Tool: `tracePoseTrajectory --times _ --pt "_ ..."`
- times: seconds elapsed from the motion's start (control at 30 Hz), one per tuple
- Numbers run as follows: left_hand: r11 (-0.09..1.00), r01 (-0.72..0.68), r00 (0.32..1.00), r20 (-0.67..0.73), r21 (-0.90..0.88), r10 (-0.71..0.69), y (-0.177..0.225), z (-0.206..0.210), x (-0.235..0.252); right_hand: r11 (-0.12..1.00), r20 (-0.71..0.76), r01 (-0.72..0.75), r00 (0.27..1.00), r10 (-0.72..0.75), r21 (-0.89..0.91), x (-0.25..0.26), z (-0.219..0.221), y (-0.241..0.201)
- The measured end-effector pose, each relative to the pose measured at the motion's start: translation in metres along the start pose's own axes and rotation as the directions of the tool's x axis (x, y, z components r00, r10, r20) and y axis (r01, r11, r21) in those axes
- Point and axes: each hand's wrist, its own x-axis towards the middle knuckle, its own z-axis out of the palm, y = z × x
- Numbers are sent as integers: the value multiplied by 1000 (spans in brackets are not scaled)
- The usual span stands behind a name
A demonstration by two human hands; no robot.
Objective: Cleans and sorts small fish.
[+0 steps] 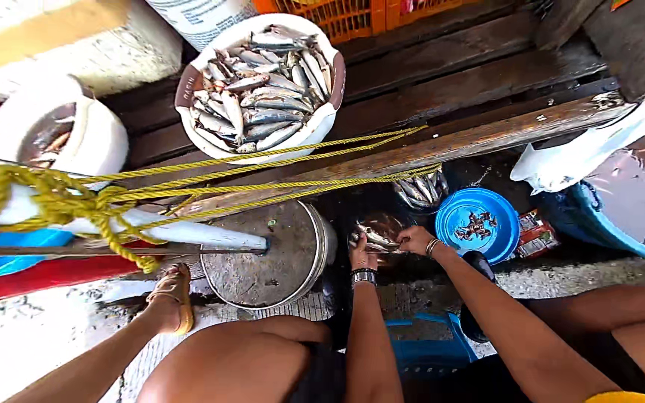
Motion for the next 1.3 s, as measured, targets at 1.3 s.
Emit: tracePoseTrajectory --times 1.3 --pt "902 363 824 -532 232 -195 -67 -53 40 928 13 -328 942 335 -179 188 93 5"
